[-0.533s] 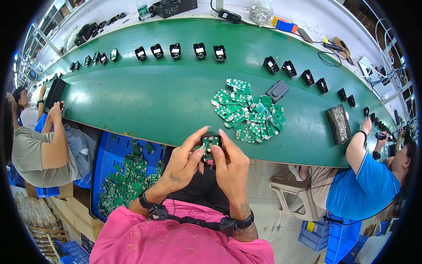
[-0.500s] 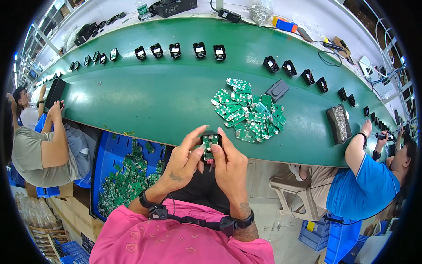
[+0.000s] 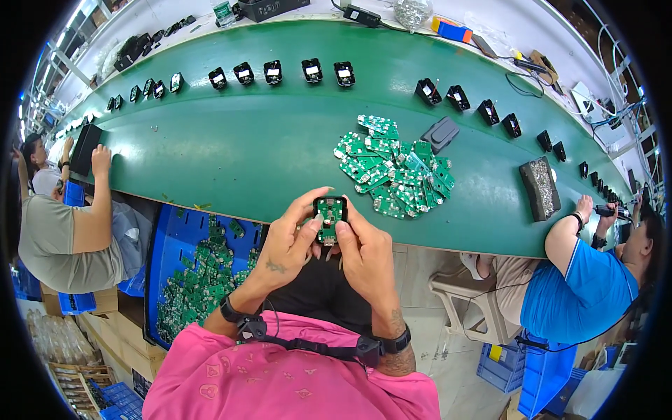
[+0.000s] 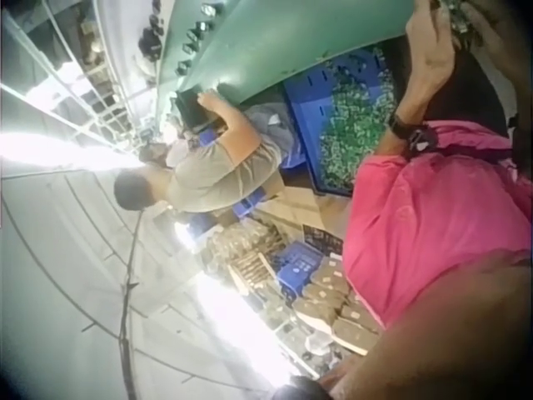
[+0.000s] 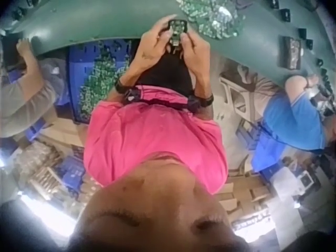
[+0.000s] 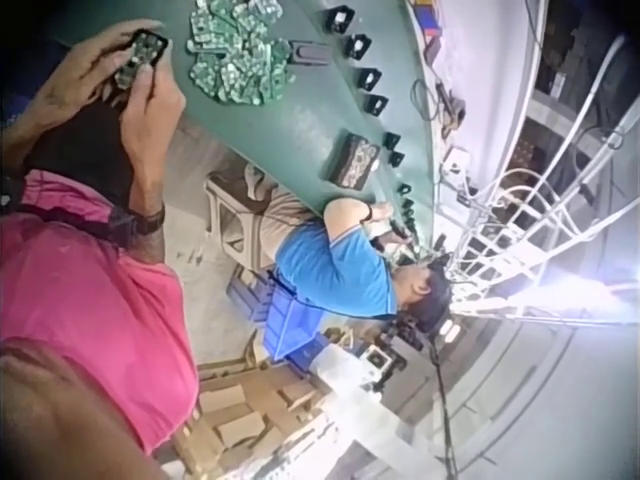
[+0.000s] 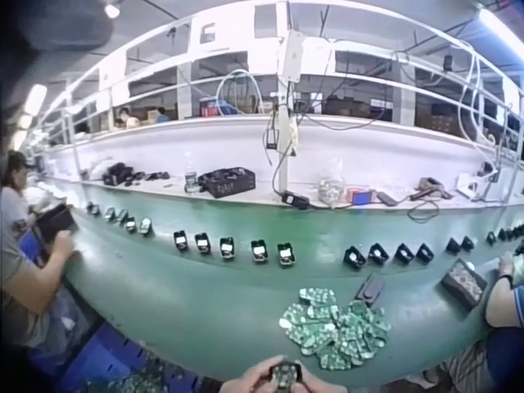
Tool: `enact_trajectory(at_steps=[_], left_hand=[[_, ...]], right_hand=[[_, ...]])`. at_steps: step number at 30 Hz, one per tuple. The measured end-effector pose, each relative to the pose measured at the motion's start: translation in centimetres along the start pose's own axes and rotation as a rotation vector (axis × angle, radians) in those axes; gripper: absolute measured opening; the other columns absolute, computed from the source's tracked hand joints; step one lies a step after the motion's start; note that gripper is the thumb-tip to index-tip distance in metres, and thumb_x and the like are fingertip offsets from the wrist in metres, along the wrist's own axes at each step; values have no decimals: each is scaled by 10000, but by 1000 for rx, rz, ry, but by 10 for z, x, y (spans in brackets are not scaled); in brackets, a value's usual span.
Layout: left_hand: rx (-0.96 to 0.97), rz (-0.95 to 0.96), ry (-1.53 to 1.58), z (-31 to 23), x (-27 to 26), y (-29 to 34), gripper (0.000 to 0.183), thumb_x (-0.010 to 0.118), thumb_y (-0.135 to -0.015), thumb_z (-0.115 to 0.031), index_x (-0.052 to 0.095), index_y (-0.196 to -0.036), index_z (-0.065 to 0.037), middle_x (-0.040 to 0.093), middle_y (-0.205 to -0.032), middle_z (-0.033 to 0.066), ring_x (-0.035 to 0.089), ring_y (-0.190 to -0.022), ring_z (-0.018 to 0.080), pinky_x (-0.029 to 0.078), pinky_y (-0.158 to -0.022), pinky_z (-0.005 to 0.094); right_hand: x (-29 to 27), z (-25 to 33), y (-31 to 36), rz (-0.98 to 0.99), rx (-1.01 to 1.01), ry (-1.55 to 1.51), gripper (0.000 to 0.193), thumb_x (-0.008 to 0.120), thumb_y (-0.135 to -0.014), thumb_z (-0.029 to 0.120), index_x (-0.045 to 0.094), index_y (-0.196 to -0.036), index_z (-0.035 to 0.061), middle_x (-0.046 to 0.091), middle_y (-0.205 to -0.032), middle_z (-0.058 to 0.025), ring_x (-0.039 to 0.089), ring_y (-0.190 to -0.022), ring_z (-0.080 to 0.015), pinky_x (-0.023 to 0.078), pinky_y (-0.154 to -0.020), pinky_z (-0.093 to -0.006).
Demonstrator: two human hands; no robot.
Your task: The person picks up a circuit board and a black plastic housing, fits the board into the housing by hand, and places the assembled unit onto the green workbench.
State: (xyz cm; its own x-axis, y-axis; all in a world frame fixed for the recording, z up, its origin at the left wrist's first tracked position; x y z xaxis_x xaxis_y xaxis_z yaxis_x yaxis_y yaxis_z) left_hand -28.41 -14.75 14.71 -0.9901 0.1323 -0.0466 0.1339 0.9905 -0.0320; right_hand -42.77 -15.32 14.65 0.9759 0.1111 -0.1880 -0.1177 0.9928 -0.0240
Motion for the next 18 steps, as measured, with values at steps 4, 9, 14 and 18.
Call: enact_trajectory(at_steps=[4, 9, 14, 18], left_hand=[[36, 69, 14, -7, 7, -1, 423, 476, -1030, -109, 440, -1447, -50, 648, -1156, 115, 584, -658, 65, 489, -574, 220], [22, 64, -25, -9, 6, -2, 431, 478, -1027, -105, 432, -1452, -49, 657, -1069, 96, 588, -652, 72, 492, -573, 234], [22, 70, -118, -7, 12, 2, 429, 447, -1034, -100, 422, -1459, -55, 635, -950, 142, 614, -642, 167, 525, -638, 321], [86, 30, -258, -13, 14, 5, 437, 438, -1039, -116, 404, -1466, -27, 650, -1043, 218, 679, -767, 286, 536, -727, 380]], right_hand=[[-5, 6, 2, -16, -124, 139, 362, 539, -996, 58, 568, -1342, -43, 689, -823, -164, 662, -635, -206, 523, -602, -330], [-1, 11, 7, -69, -202, 287, 396, 531, -1001, 71, 515, -1378, -51, 683, -830, -185, 680, -668, -271, 518, -610, -369], [-5, 18, 4, -145, -154, 256, 400, 545, -1010, 121, 517, -1379, -30, 678, -844, -208, 688, -694, -321, 515, -618, -403], [-2, 22, 6, -210, -274, 323, 337, 556, -1008, 137, 570, -1316, 1, 675, -829, -203, 689, -699, -339, 511, -604, -405]])
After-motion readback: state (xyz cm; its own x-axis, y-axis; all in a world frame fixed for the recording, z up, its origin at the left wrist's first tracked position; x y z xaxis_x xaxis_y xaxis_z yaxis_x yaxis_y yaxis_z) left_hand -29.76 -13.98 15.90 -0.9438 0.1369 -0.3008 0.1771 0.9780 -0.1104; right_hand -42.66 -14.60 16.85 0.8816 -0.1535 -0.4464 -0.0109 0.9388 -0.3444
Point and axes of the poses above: each hand's wrist, its own y-axis away from the middle knuckle, its own x-axis out of the palm, z = x × y, the point moved 7 cm from there along -y, towards the middle knuckle
